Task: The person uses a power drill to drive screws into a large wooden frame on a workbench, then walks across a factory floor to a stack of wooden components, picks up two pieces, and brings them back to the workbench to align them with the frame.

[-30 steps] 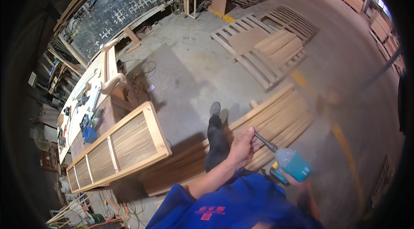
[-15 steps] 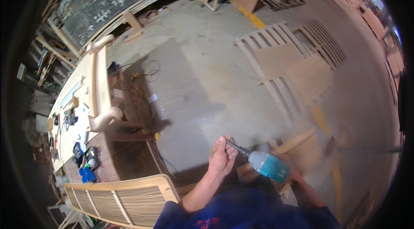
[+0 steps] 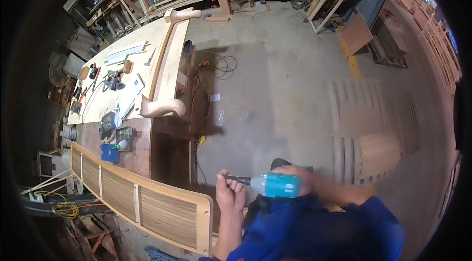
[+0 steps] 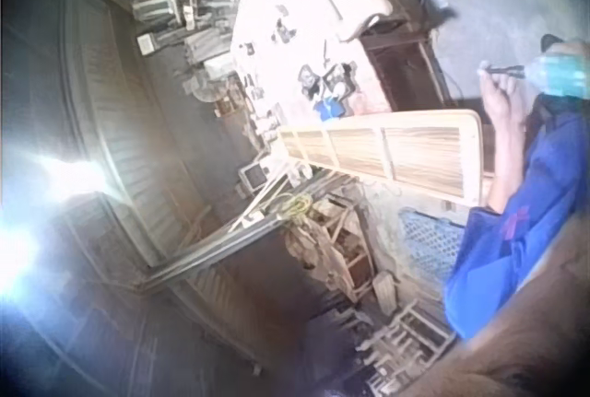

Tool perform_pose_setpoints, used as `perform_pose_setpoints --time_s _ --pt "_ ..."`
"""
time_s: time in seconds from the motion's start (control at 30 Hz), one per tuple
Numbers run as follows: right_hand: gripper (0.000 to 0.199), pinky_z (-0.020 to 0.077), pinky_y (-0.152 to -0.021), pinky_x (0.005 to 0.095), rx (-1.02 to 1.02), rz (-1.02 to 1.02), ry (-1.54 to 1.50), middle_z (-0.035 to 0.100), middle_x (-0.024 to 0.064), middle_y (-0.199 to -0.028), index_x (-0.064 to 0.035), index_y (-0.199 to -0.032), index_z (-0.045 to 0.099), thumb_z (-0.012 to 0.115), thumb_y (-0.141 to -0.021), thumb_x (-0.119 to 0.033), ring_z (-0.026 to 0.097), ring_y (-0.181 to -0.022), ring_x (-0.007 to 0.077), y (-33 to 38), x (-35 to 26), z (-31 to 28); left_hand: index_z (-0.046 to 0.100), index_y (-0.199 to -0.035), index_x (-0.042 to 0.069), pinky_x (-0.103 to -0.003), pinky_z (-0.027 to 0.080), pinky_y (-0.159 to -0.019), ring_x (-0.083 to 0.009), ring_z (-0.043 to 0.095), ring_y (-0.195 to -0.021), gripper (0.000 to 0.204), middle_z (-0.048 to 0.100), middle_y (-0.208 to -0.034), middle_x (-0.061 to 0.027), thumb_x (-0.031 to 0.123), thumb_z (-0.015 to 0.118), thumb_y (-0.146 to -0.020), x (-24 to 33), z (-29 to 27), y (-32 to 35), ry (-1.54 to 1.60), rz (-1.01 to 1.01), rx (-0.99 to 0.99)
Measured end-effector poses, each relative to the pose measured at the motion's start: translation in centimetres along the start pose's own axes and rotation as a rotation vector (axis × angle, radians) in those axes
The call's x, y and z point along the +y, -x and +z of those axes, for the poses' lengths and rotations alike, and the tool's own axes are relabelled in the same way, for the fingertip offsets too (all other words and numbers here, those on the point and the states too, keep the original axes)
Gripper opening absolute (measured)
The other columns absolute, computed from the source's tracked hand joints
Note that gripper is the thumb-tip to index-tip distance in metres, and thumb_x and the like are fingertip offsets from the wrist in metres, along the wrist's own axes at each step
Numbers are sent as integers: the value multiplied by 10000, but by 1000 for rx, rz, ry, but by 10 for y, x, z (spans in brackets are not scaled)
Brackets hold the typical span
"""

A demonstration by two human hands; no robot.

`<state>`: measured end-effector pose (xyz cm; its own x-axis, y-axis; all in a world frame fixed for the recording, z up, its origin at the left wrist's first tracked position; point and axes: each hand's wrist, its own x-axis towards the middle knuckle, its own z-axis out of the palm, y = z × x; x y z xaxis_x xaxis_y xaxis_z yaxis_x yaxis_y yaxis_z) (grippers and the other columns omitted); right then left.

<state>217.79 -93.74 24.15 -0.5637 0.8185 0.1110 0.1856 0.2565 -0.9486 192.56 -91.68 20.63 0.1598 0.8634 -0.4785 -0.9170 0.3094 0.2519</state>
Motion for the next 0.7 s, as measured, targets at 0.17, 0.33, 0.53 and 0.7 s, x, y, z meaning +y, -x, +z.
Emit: perform_pose_setpoints --time_s 0.17,0.33,0.53,0.7 --pt "488 527 -826 371 -164 51 -243 683 176 -1080 -26 -1237 576 741 -815 -208 679 -964 332 -51 15 -15 587 -1034 108 -223 376 -476 -72 427 -565 198 455 -687 47 302 569 -997 13 -3 -3 44 201 95" --pt "467 541 -804 398 -336 -3 -147 667 188 -1102 -23 -1231 582 729 -828 -209 669 -957 364 -93 35 -35 588 -1022 112 -218 369 -467 -73 414 -550 206 452 -672 43 312 539 -1012 8 0 -11 122 313 159" --pt "444 523 -832 397 -495 -43 -227 686 164 -1071 -72 -1202 590 741 -809 -214 660 -977 363 -145 40 -38 615 -1068 116 -207 339 -456 -65 384 -539 249 498 -724 28 315 467 -1044 16 -4 -13 233 440 455" --pt "428 528 -825 367 -641 -140 -130 689 164 -1067 -58 -1168 616 749 -782 -188 676 -966 327 -186 34 -9 589 -1077 113 -205 320 -457 -62 352 -528 241 448 -719 40 307 448 -1054 26 -28 -3 402 505 447"
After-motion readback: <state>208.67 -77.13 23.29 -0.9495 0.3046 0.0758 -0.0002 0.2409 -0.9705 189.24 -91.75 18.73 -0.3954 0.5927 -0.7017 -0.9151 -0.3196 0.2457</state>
